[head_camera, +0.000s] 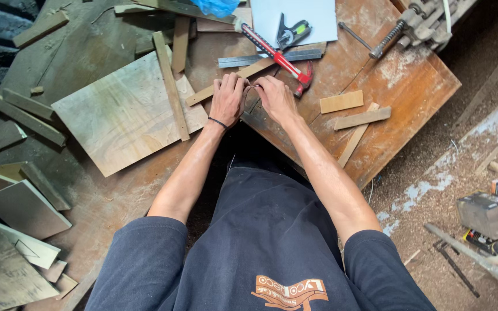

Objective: The person assembles a small wooden frame by placing nails into pre-drilled holes and hammering them in. They use a hammer to secure the nails and adjust the frame pieces on a workbench. The person also uses a clamp to hold the frame steady during assembly.

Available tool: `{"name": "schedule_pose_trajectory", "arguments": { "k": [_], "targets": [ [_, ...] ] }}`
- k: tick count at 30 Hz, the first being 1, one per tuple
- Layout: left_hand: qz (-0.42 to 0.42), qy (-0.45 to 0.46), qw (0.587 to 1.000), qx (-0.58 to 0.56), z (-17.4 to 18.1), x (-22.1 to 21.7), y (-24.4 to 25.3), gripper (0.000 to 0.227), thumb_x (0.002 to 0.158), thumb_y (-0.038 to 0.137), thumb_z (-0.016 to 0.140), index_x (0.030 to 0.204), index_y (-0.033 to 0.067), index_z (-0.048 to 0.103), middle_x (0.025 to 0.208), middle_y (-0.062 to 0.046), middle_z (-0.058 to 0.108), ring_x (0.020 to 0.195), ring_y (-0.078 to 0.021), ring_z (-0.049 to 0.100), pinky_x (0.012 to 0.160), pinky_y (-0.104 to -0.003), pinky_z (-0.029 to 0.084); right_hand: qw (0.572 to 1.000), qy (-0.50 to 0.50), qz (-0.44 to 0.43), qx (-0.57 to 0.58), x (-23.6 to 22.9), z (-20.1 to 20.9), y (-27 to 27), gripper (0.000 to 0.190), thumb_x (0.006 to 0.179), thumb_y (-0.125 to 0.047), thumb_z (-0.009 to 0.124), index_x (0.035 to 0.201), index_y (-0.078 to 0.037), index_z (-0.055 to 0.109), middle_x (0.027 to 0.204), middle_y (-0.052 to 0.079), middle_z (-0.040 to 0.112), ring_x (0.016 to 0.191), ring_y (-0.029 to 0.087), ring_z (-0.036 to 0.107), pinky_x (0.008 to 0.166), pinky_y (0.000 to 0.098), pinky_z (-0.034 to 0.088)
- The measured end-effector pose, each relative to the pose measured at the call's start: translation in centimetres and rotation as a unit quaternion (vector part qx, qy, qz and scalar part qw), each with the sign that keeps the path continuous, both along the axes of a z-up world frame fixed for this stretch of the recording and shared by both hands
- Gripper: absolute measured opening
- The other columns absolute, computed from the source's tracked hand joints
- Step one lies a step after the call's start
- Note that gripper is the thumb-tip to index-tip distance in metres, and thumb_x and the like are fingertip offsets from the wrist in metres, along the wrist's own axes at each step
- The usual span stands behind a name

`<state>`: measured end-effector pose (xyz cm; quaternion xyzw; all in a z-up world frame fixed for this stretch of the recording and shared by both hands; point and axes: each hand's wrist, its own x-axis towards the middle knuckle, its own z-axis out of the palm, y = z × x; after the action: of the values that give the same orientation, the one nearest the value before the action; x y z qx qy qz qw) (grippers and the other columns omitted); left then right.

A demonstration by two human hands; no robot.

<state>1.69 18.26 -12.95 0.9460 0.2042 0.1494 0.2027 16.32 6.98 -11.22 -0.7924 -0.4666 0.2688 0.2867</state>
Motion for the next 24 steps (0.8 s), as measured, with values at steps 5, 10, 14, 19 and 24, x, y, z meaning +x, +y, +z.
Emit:
{"name": "schedule_pose_trajectory", "arguments": {
  "k": [5, 10, 14, 19, 24],
  "targets": [
    [0.004, -0.007, 1.000, 0.013, 2.8, -1.3, 3.4, 0.013, 0.099, 0.016, 0.066, 0.108, 0.0083, 0.061, 0.104, -0.009, 0.056, 0.100, -0.0282, 0.054, 0.084, -0.042, 0.039, 0.997, 0.013, 0.071, 0.008, 0.0, 2.2, 3.3, 0.016, 0.099, -0.020, 0.066, 0.110, -0.009, 0.071, 0.104, 0.016, 0.071, 0.093, 0.043, 0.067, 0.074, 0.0526, 0.053],
    [0.102, -0.046, 0.993, -0.024, 4.1, -1.3, 8.7, 0.014, 0.094, 0.010, 0.071, 0.107, 0.0079, 0.066, 0.110, -0.011, 0.058, 0.106, -0.0304, 0.056, 0.085, -0.045, 0.044, 0.992, 0.105, -0.039, 0.056, 0.9, 2.7, 6.8, 0.020, 0.101, -0.021, 0.067, 0.106, -0.004, 0.076, 0.081, 0.011, 0.074, 0.071, 0.028, 0.071, 0.062, 0.0397, 0.054],
    [0.147, -0.024, 0.989, 0.004, 2.7, 0.8, 14.6, 0.030, 0.083, 0.001, 0.067, 0.112, 0.0083, 0.069, 0.135, -0.017, 0.054, 0.124, -0.0363, 0.051, 0.099, -0.049, 0.046, 0.952, 0.243, -0.142, 0.123, 1.5, 2.2, 9.0, 0.025, 0.100, -0.022, 0.068, 0.107, 0.001, 0.077, 0.070, 0.005, 0.072, 0.055, 0.009, 0.067, 0.050, 0.0259, 0.052],
    [0.072, 0.009, 0.996, 0.055, -0.8, 3.5, 19.6, 0.046, 0.076, -0.001, 0.064, 0.120, 0.0106, 0.071, 0.154, -0.020, 0.045, 0.141, -0.0394, 0.039, 0.104, -0.054, 0.041, 0.936, 0.256, -0.196, 0.140, 1.6, 2.0, 10.7, 0.027, 0.098, -0.025, 0.073, 0.105, 0.001, 0.079, 0.069, 0.005, 0.073, 0.053, 0.007, 0.065, 0.049, 0.0239, 0.051],
    [0.054, 0.005, 0.998, 0.026, -1.1, 4.6, 21.1, 0.049, 0.081, -0.002, 0.063, 0.129, 0.0047, 0.070, 0.137, -0.011, 0.062, 0.137, -0.0313, 0.052, 0.109, -0.056, 0.038, 0.933, 0.262, -0.212, 0.127, 1.5, 2.6, 12.8, 0.027, 0.097, -0.026, 0.074, 0.105, 0.000, 0.079, 0.069, 0.005, 0.073, 0.052, 0.007, 0.065, 0.047, 0.0243, 0.051]
  ]
}}
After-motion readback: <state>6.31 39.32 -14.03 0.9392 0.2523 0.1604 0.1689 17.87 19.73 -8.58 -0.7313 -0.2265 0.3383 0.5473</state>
